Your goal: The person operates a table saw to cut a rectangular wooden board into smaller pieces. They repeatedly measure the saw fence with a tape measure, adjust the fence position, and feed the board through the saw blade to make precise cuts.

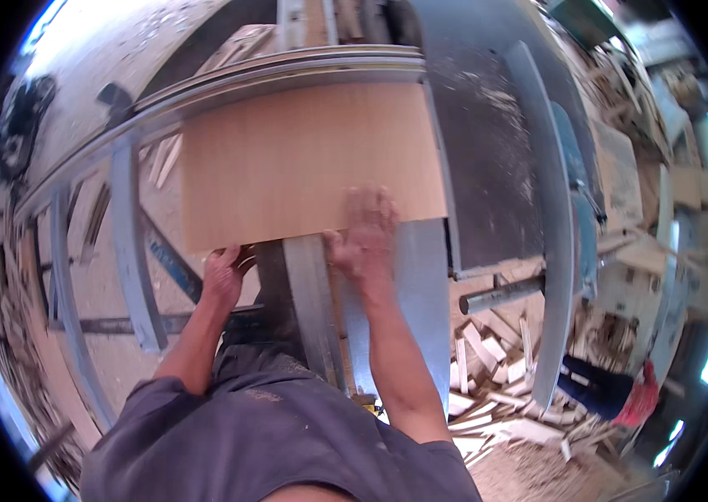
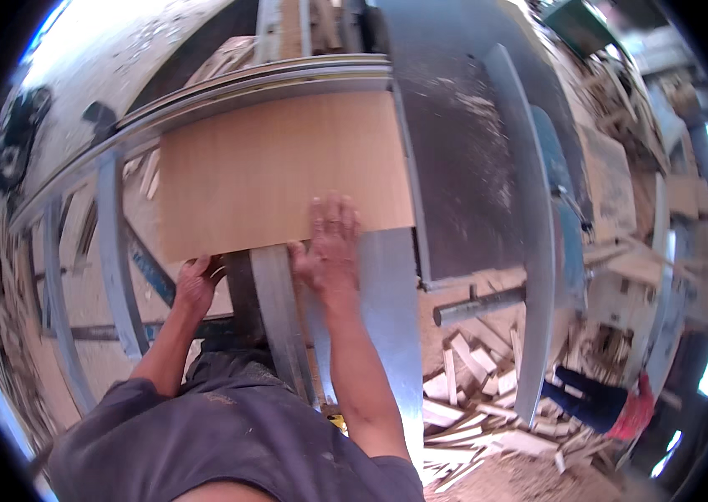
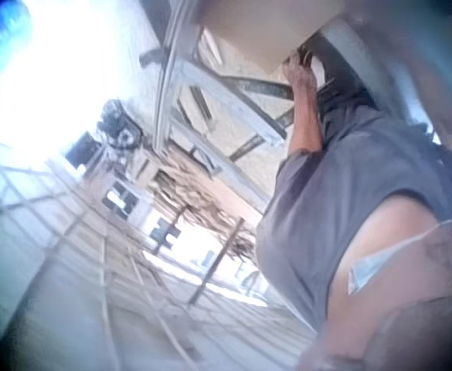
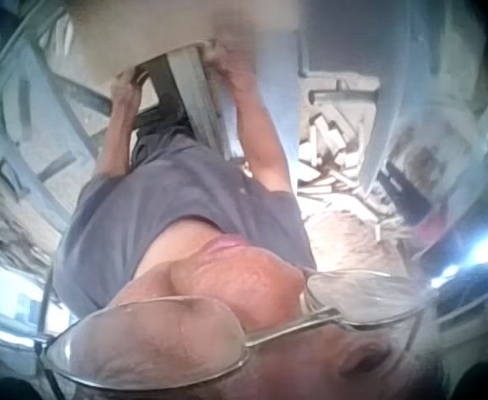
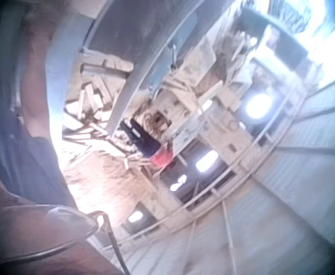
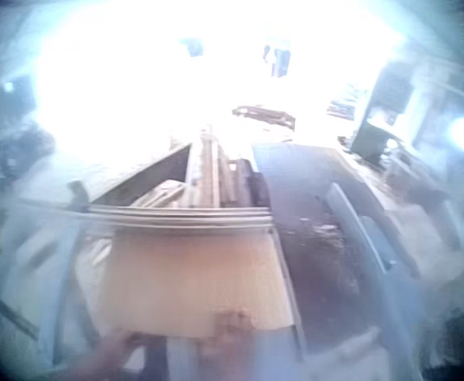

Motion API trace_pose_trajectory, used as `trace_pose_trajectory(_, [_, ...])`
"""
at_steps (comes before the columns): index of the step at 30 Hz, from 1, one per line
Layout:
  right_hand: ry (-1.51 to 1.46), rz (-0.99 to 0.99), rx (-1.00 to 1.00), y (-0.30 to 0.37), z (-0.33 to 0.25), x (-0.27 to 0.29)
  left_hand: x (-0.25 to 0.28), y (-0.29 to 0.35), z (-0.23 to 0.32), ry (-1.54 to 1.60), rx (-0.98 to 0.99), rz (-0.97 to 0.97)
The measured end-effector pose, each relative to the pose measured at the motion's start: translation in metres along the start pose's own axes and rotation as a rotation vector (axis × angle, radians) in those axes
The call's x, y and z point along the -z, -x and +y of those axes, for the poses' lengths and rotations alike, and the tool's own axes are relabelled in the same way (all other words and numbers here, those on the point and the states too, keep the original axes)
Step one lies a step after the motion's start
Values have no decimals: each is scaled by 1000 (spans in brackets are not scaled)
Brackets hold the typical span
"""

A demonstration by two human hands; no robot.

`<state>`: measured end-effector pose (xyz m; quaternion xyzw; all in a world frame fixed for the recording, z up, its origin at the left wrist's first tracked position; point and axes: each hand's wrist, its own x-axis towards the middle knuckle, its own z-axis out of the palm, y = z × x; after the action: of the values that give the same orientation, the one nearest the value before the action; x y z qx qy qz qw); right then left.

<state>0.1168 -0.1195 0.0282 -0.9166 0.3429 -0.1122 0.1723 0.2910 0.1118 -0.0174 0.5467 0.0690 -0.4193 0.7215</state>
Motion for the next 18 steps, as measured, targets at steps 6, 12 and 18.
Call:
trace_pose_trajectory(6, [85,-23,21,8,-7,-2,12,4,-17,-317,-84,83])
trace_pose_trajectory(12, [112,-23,43,15,-7,-5,29,9,-36,-880,-86,-136])
trace_pose_trajectory(18, [73,-33,9,15,-3,-2,34,57,-14,-1632,-140,-441])
